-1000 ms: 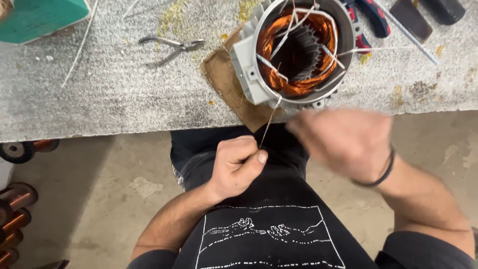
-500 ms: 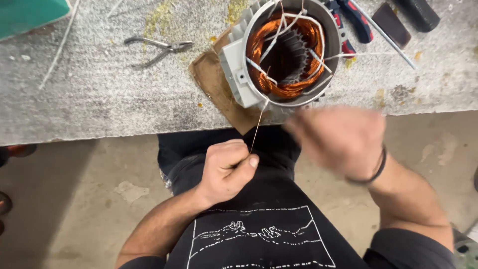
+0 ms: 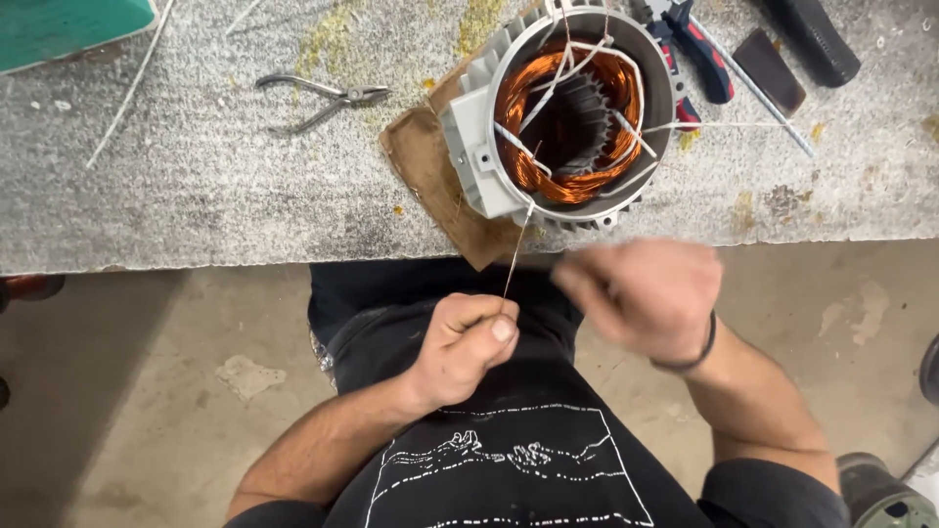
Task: The person is stripping the insulation from a copper wire using a metal tool inside an electromechanical workshop.
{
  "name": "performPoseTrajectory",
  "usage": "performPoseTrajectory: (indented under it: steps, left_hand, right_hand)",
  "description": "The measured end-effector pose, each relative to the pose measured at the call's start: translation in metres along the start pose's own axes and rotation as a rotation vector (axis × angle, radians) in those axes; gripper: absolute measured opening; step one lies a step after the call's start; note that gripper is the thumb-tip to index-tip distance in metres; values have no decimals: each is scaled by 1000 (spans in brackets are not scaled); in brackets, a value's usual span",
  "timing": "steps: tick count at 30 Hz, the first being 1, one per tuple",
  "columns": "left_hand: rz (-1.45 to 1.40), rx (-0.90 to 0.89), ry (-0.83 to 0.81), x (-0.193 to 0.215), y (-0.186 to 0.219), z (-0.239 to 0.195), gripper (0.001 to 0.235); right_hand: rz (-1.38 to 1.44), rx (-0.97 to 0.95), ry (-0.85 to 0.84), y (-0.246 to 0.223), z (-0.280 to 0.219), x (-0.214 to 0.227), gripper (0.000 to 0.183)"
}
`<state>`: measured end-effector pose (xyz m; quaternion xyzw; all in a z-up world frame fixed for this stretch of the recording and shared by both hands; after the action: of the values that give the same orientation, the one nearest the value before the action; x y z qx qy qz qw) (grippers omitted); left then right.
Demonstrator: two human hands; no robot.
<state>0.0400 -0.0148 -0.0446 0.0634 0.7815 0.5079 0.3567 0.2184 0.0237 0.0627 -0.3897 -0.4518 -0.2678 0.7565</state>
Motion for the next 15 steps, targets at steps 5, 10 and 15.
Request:
performPoseTrajectory:
  steps: [5,10,15]
  left_hand:
    - [-579,99,-109,-13,-21,-3,35]
    - [-770,166,-197,-22,-23,-6,34]
    - [-797,123,-182,-17,-22,-5,37]
  right_hand:
    - [47,-45,102,-5,-17,-15,13]
    - [-64,-211,52,-4,-16,-21,8]
    - [79,-82,161,-7,-20,-23,11]
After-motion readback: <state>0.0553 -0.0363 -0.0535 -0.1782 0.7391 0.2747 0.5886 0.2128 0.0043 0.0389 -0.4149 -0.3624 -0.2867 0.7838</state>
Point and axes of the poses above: each hand's wrist, its own z-axis towards the middle knuckle, its own x-axis out of the back of the hand, y = z × x, the point moved 4 cm from there along z, towards the middle knuckle, and after that the axes turned 10 degrees about x, right-handed, at the moved point
